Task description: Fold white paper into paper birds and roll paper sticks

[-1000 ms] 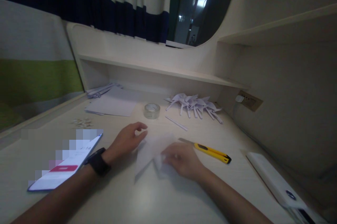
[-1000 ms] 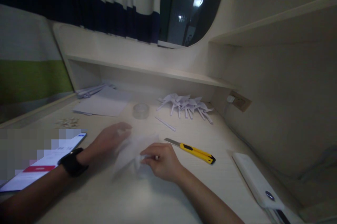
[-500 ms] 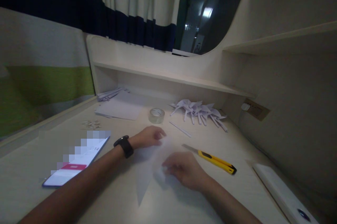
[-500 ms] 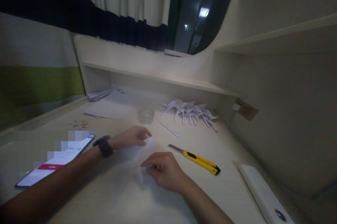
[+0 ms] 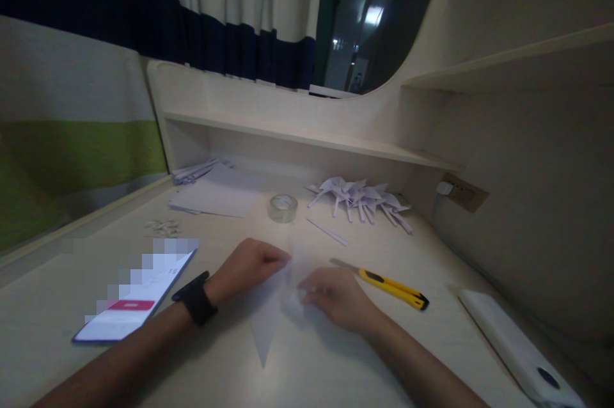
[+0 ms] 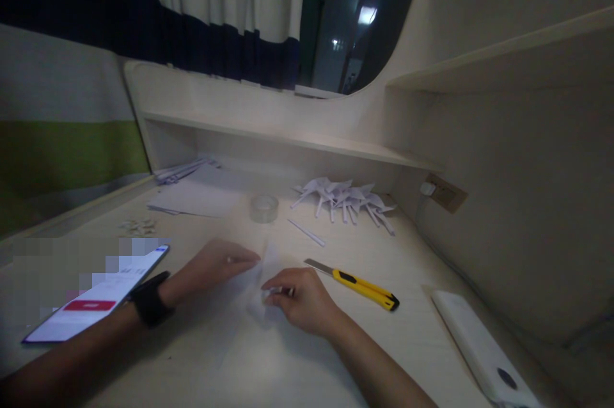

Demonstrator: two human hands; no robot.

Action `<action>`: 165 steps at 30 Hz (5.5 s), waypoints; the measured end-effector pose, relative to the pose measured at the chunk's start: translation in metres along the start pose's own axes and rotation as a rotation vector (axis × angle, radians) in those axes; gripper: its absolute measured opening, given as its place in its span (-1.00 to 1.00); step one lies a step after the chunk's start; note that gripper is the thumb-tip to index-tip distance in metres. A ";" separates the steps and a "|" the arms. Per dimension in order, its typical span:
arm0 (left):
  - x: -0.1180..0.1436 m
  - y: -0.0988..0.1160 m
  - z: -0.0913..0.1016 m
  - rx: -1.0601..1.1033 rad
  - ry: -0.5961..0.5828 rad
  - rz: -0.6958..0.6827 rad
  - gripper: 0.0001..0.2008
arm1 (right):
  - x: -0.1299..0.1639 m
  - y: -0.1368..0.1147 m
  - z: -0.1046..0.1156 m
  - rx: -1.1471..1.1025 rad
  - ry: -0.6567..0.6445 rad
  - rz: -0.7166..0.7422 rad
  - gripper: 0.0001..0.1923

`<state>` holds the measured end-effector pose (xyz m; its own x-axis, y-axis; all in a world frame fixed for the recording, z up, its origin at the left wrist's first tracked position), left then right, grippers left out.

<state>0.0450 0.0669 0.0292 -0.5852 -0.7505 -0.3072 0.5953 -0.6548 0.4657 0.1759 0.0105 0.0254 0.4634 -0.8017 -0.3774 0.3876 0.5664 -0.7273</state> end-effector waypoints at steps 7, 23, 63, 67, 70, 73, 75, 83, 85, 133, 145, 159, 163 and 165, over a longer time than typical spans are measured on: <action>0.020 -0.010 -0.010 0.390 -0.004 0.270 -0.74 | 0.001 -0.003 -0.002 -0.006 -0.009 0.019 -0.87; 0.030 -0.016 -0.028 0.937 0.072 0.432 -0.55 | 0.002 -0.009 -0.007 0.017 -0.001 0.098 -0.88; 0.027 -0.007 -0.032 0.811 0.013 0.380 -0.22 | 0.004 -0.016 -0.016 0.062 -0.099 0.119 -0.79; 0.028 -0.007 -0.032 0.820 0.024 0.402 -0.23 | 0.004 -0.016 -0.014 0.060 -0.089 0.116 -0.80; 0.028 -0.007 -0.033 0.857 0.019 0.401 -0.22 | 0.005 -0.016 -0.013 0.066 -0.080 0.123 -0.81; 0.028 -0.007 -0.035 0.864 0.008 0.391 -0.21 | 0.005 -0.015 -0.013 0.062 -0.077 0.128 -0.81; 0.027 -0.008 -0.035 0.858 0.003 0.387 -0.20 | 0.004 -0.015 -0.014 0.053 -0.088 0.125 -0.79; 0.028 -0.008 -0.035 0.852 -0.001 0.386 -0.24 | 0.004 -0.014 -0.015 0.055 -0.094 0.099 -0.81; 0.028 -0.008 -0.036 0.855 -0.006 0.388 -0.24 | 0.004 -0.015 -0.014 0.060 -0.087 0.105 -0.81; 0.027 -0.002 -0.031 0.646 0.073 0.291 -0.65 | 0.001 -0.012 -0.011 0.031 -0.049 0.106 -0.81; 0.026 -0.006 -0.030 0.641 0.152 0.297 -0.68 | 0.000 -0.012 -0.008 0.037 0.006 0.108 -0.83; 0.027 -0.007 -0.031 0.697 0.130 0.335 -0.64 | 0.000 0.013 0.005 -0.069 0.170 -0.174 -0.74; 0.027 -0.010 -0.034 0.743 0.132 0.356 -0.64 | -0.001 0.028 0.002 -0.235 0.200 -0.227 -0.72; 0.026 -0.010 -0.033 0.755 0.139 0.352 -0.64 | -0.001 0.033 0.000 -0.322 0.199 -0.245 -0.73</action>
<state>0.0418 0.0505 -0.0108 -0.3319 -0.9360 -0.1168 0.1737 -0.1824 0.9678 0.1880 0.0300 0.0021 0.2144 -0.9438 -0.2517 0.1842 0.2921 -0.9385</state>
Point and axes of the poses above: each hand's wrist, its own x-axis away from the middle knuckle, its own z-axis out of the back of the hand, y = z × x, the point moved 9 cm from there along -x, towards the middle knuckle, and after that the axes turned 9 degrees about -x, right-handed, at the moved point
